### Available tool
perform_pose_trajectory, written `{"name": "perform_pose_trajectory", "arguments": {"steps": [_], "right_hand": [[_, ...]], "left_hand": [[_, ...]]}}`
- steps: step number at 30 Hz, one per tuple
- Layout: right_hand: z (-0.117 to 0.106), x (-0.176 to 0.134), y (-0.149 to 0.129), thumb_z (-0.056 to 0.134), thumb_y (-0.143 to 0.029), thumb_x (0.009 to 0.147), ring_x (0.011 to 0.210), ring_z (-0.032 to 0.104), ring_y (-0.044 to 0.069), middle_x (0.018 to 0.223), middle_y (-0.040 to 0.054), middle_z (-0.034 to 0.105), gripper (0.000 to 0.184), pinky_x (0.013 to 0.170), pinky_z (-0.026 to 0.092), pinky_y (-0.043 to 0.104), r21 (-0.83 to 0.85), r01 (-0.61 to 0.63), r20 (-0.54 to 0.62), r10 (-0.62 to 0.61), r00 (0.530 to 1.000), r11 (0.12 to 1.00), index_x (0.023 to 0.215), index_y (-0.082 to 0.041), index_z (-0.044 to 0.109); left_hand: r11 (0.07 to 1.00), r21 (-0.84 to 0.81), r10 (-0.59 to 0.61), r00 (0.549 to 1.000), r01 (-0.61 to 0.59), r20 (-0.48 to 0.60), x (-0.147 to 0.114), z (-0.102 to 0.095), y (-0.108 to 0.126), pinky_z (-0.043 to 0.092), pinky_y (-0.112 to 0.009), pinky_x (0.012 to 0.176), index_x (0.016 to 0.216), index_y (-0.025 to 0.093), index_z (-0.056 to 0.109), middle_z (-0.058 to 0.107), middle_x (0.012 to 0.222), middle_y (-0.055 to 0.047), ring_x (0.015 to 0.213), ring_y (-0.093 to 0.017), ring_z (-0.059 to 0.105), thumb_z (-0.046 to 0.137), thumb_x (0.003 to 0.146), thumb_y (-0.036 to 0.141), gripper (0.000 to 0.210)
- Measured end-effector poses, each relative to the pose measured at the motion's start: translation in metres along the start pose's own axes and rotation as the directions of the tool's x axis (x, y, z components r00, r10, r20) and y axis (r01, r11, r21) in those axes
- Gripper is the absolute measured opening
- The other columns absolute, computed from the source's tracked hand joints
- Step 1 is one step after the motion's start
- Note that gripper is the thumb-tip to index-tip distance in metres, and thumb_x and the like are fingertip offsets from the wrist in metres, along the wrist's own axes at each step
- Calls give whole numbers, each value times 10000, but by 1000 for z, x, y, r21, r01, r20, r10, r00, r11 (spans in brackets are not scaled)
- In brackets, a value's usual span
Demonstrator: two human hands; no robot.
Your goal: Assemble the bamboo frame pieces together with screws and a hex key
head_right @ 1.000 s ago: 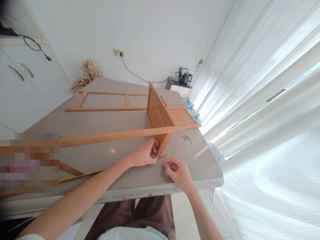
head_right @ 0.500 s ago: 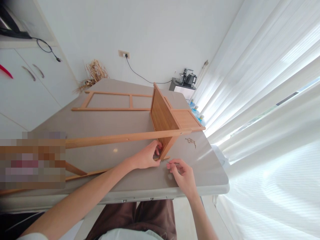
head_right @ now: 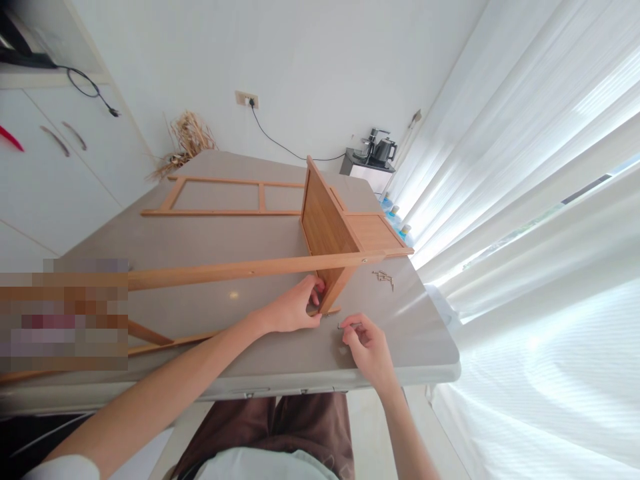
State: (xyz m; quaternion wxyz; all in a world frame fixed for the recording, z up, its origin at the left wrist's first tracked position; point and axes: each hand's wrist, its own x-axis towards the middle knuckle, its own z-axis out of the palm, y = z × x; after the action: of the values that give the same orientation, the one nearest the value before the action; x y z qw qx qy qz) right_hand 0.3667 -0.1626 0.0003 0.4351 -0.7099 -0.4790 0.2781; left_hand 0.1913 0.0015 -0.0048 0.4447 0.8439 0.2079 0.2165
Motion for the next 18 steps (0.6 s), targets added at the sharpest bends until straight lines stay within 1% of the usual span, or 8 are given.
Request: {"name": "perform_pose_trajectory", "arguments": {"steps": [3,5,8,13,16,18], "right_hand": [[1,0,0,604,-330,879,535,491,145,617,-33,582,102,522,367,264,-52,-1,-41,-1,999,999,858,-230,609],[3,0,-1,614,-314,869,547,493,145,628,-40,588,81,529,355,262,-68,5,-33,-7,999,998,869,-237,588],[6,1,-3,636,-339,878,618,567,160,681,-23,654,107,592,411,268,-74,13,15,-12,1000,997,879,-237,604],[5,4,-2,652,-476,910,748,690,210,799,31,752,248,700,508,306,-52,8,91,-3,996,999,912,-230,686],[3,3,1,582,-545,958,853,722,228,892,56,770,335,779,547,329,-33,12,106,-8,994,999,1003,-233,695],[2,2,2,505,-572,996,874,712,220,918,61,755,382,801,557,331,-26,22,101,-19,995,999,1060,-236,675]], "left_hand": [[1000,-3,-9,1000,9,-8,0,1,0,583,-408,835,1243,172,607,649,1183,-84,962,-204,661,635,979,390,344],[1000,-4,-12,1000,12,-11,0,1,0,583,-407,834,1242,170,608,651,1180,-84,960,-204,662,636,979,389,343],[1000,-2,-11,1000,11,-14,0,2,-1,585,-406,835,1245,171,608,649,1188,-85,965,-204,663,635,980,386,342],[1000,4,-2,1000,2,-10,1,3,-1,586,-410,841,1250,172,607,647,1199,-87,976,-207,663,638,979,381,343],[1000,4,0,1000,0,-4,1,2,-2,586,-412,843,1252,172,605,645,1206,-88,981,-209,662,641,977,380,347],[1000,3,-3,1000,3,-1,1,2,-1,584,-415,847,1249,171,606,645,1203,-88,984,-211,661,644,975,380,346]]}}
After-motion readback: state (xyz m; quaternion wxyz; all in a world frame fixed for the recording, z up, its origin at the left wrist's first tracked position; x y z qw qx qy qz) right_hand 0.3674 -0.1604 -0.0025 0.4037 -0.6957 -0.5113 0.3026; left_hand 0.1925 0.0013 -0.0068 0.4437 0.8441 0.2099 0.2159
